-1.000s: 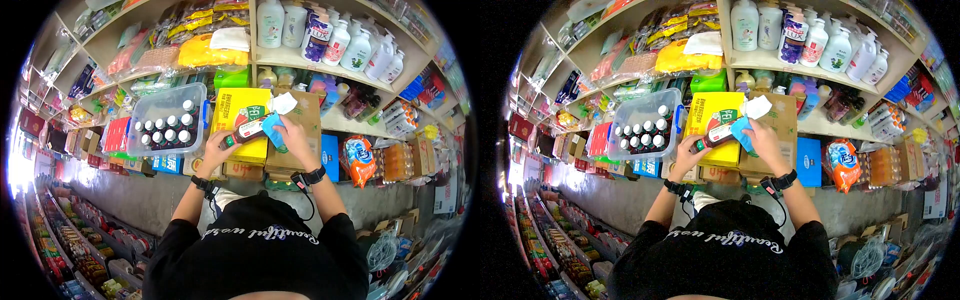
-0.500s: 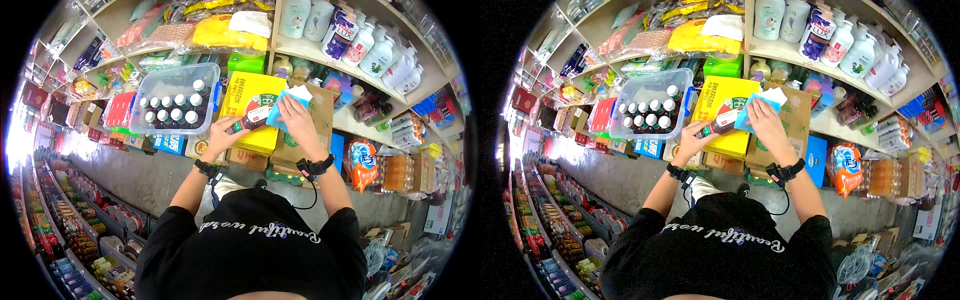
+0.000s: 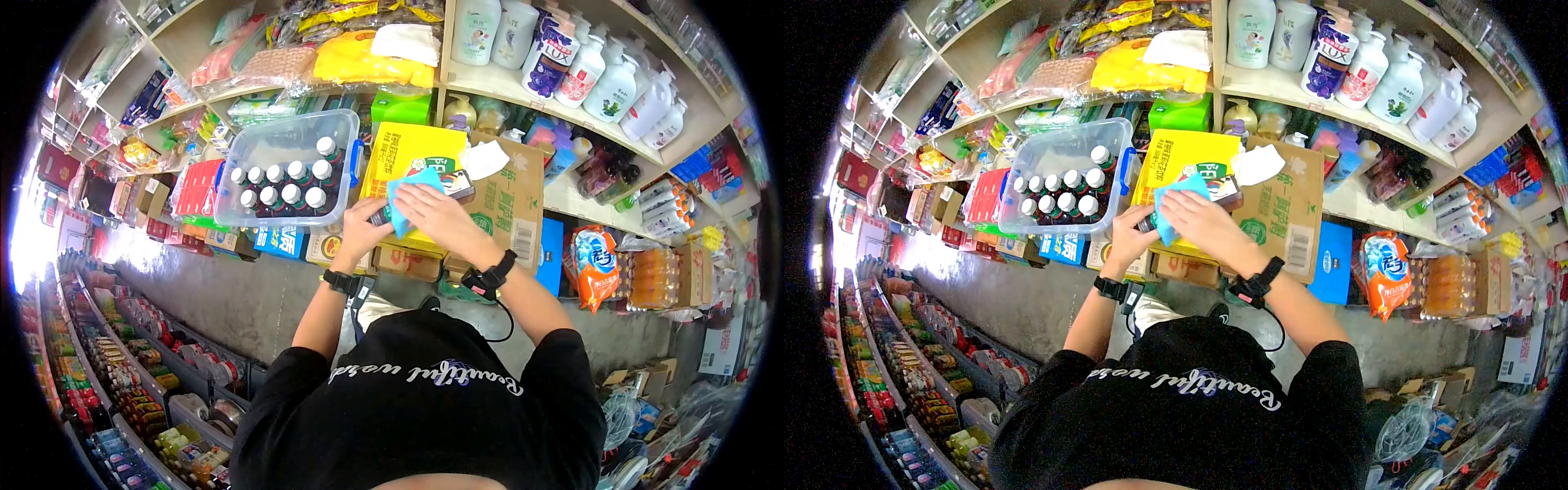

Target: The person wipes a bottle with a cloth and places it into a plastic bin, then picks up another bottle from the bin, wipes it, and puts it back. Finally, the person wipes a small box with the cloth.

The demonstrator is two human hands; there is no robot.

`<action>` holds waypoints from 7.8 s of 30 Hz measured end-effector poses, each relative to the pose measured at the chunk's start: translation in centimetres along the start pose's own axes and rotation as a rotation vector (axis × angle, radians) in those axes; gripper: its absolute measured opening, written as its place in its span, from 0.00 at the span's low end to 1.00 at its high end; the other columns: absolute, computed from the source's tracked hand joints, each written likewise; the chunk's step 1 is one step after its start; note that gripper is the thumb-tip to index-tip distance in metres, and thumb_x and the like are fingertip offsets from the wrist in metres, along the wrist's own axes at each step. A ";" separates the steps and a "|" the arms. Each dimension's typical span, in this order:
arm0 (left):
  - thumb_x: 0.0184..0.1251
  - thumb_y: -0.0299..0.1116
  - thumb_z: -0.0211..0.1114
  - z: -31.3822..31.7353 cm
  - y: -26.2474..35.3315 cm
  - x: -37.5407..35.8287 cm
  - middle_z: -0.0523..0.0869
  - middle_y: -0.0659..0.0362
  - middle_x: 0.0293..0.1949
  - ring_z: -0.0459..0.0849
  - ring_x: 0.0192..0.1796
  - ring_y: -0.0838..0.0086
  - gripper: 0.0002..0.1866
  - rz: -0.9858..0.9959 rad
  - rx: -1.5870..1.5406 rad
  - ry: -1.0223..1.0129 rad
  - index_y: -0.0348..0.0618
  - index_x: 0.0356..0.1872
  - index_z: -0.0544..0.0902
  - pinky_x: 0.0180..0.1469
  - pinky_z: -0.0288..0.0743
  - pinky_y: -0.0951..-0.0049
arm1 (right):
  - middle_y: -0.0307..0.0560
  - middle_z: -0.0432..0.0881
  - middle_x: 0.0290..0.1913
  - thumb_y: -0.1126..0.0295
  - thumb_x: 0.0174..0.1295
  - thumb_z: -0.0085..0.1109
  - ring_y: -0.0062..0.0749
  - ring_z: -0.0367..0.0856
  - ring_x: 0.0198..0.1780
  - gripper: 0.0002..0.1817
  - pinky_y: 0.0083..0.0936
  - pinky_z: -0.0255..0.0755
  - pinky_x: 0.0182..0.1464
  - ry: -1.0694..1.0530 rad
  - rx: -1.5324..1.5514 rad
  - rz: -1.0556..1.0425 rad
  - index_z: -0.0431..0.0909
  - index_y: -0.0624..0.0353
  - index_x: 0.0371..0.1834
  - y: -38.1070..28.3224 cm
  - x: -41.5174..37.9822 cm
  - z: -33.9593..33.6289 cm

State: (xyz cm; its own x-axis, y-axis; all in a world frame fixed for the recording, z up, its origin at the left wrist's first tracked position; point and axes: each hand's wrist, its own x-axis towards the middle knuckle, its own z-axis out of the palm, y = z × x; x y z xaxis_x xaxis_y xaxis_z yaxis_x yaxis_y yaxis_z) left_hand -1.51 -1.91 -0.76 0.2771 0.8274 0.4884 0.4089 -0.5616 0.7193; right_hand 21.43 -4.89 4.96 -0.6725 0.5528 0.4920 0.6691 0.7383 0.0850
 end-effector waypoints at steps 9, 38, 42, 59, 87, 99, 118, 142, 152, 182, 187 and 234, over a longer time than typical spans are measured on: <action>0.50 0.36 0.87 -0.8 2.0 0.6 0.94 0.48 0.45 0.93 0.45 0.63 0.24 -0.069 -0.064 -0.060 0.37 0.49 0.92 0.53 0.85 0.67 | 0.53 0.81 0.69 0.70 0.62 0.66 0.44 0.76 0.73 0.27 0.41 0.69 0.76 0.009 0.043 0.202 0.79 0.65 0.66 4.2 -4.3 -3.0; 0.50 0.35 0.87 -0.8 2.1 0.7 0.94 0.50 0.44 0.92 0.45 0.66 0.24 -0.141 -0.114 -0.069 0.39 0.49 0.92 0.51 0.84 0.69 | 0.52 0.77 0.74 0.76 0.66 0.61 0.42 0.73 0.77 0.29 0.42 0.66 0.80 0.111 0.008 0.376 0.75 0.62 0.72 1.6 -5.1 -1.9; 0.50 0.33 0.87 -0.7 2.0 0.9 0.94 0.50 0.44 0.92 0.45 0.66 0.24 -0.176 -0.098 -0.081 0.38 0.50 0.92 0.52 0.84 0.69 | 0.51 0.75 0.76 0.75 0.66 0.57 0.41 0.71 0.78 0.29 0.42 0.64 0.81 0.084 -0.020 0.307 0.75 0.62 0.73 -0.8 -3.6 -0.9; 0.52 0.28 0.86 -0.3 0.8 0.0 0.92 0.54 0.43 0.89 0.44 0.73 0.24 -0.241 -0.143 -0.091 0.35 0.52 0.90 0.50 0.82 0.72 | 0.45 0.78 0.74 0.72 0.69 0.55 0.35 0.75 0.76 0.24 0.36 0.67 0.80 0.231 0.115 0.379 0.79 0.56 0.70 1.0 -6.9 -1.8; 0.48 0.33 0.88 -0.4 0.4 0.8 0.87 0.47 0.37 0.87 0.40 0.52 0.25 0.178 -0.143 -0.035 0.36 0.47 0.87 0.45 0.82 0.56 | 0.61 0.88 0.55 0.75 0.70 0.64 0.49 0.91 0.52 0.19 0.37 0.84 0.51 0.479 0.181 1.363 0.84 0.58 0.63 -8.9 -0.2 -1.1; 0.48 0.31 0.88 -0.4 0.8 0.6 0.89 0.48 0.39 0.89 0.41 0.55 0.24 0.103 -0.113 -0.027 0.37 0.46 0.88 0.47 0.83 0.60 | 0.59 0.89 0.49 0.72 0.71 0.63 0.56 0.89 0.46 0.15 0.43 0.82 0.46 0.503 0.045 1.207 0.84 0.54 0.59 -4.1 -0.1 -2.5; 0.45 0.32 0.89 0.0 1.4 0.5 0.90 0.50 0.39 0.90 0.41 0.57 0.24 0.008 -0.035 -0.031 0.38 0.42 0.86 0.44 0.83 0.63 | 0.64 0.89 0.55 0.72 0.68 0.64 0.50 0.89 0.60 0.14 0.40 0.81 0.62 0.155 -0.023 0.822 0.83 0.69 0.53 -2.4 -1.2 -3.1; 0.40 0.29 0.87 -0.1 0.4 0.1 0.89 0.49 0.41 0.89 0.43 0.52 0.27 0.066 -0.051 -0.050 0.39 0.45 0.85 0.48 0.83 0.59 | 0.62 0.89 0.55 0.73 0.63 0.65 0.47 0.89 0.61 0.15 0.39 0.82 0.62 0.135 0.070 0.729 0.85 0.69 0.51 -8.1 0.7 -1.5; 0.46 0.32 0.87 0.4 0.7 0.0 0.87 0.48 0.43 0.87 0.48 0.51 0.27 0.108 -0.029 -0.019 0.38 0.47 0.85 0.50 0.82 0.59 | 0.52 0.92 0.43 0.68 0.69 0.65 0.36 0.90 0.40 0.13 0.32 0.81 0.44 -0.194 0.769 0.924 0.87 0.64 0.52 -3.9 -2.4 -6.2; 0.72 0.33 0.68 0.2 -0.1 1.4 0.85 0.48 0.27 0.86 0.29 0.57 0.12 -0.072 -0.120 -0.035 0.31 0.36 0.86 0.34 0.77 0.62 | 0.49 0.76 0.75 0.72 0.68 0.62 0.40 0.69 0.79 0.25 0.39 0.65 0.81 0.054 0.108 0.421 0.77 0.62 0.70 2.0 -3.5 -3.3; 0.67 0.31 0.72 0.7 0.7 1.0 0.84 0.49 0.25 0.84 0.24 0.57 0.09 0.023 -0.028 0.043 0.34 0.31 0.86 0.27 0.75 0.62 | 0.51 0.81 0.70 0.68 0.70 0.64 0.44 0.74 0.75 0.22 0.42 0.65 0.79 0.056 0.193 0.447 0.80 0.63 0.65 3.1 -2.0 -3.5; 0.62 0.31 0.73 -0.1 1.3 0.6 0.85 0.49 0.29 0.86 0.29 0.53 0.08 0.149 -0.018 0.037 0.36 0.36 0.86 0.33 0.79 0.61 | 0.58 0.88 0.29 0.61 0.76 0.49 0.57 0.87 0.29 0.21 0.50 0.82 0.36 0.160 -0.023 1.020 0.85 0.61 0.29 3.8 1.7 1.1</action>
State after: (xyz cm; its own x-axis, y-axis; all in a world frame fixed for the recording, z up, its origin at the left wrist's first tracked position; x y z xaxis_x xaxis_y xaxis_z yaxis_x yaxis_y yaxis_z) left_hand -0.94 -2.15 0.52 0.3014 0.7344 0.6082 0.3499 -0.6785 0.6459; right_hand 22.47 -0.76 5.13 0.2672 0.8526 0.4490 0.9047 -0.0616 -0.4215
